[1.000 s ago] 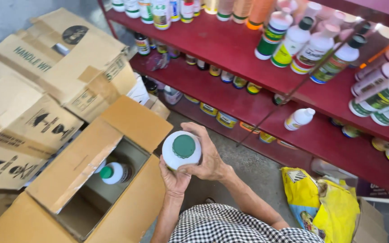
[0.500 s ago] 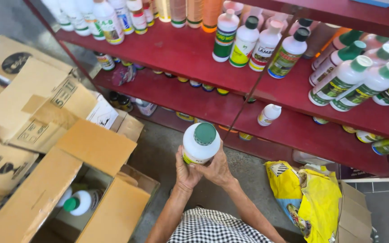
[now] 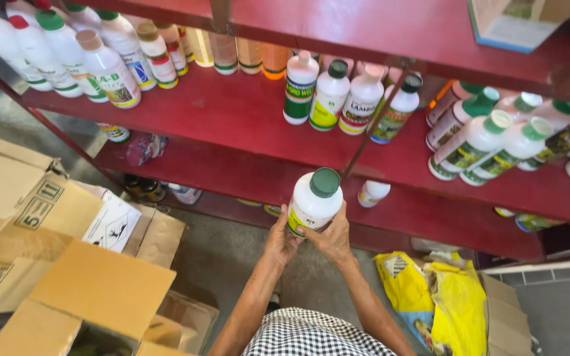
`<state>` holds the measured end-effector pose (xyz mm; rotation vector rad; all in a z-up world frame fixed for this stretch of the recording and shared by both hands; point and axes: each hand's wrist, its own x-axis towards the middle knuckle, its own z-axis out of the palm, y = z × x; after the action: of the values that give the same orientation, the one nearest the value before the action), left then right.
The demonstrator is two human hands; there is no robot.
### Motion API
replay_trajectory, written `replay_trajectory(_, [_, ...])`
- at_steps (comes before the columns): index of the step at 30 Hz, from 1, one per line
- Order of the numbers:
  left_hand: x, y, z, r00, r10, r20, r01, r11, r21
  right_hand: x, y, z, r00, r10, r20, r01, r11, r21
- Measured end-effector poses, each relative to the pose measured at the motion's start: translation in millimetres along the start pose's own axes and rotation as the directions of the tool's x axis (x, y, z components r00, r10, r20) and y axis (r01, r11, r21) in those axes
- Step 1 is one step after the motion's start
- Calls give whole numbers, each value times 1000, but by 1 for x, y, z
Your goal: Moving agricultural chemical bottles from boxes to shelves and vice versa in a storage area.
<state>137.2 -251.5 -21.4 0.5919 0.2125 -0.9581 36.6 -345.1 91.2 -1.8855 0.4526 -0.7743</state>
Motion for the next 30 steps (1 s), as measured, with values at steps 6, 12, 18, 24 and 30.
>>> replay_trajectory(6, [72,41,19,1000,10,19,-12,995,102,68,29,25,996,59,-64,-61,997,-39])
replay_trajectory(12, [135,74,34,985,148,84,-169,822,544,130,58,46,990,2,-144,-12,997,-73])
replay_trajectory(18, [169,96,51,863,246,440,-471,78,879,183,86,51,975,-21,-220,8,998,-60])
replay_trajectory(24, [209,88,68,779,298,552,-577,-7,817,212,107,50,962,18,-274,-51,993,-111])
replay_trajectory(30, [230,85,67,774,341,533,-522,-134,843,222,127,52,962,-6,-272,-15,997,-76])
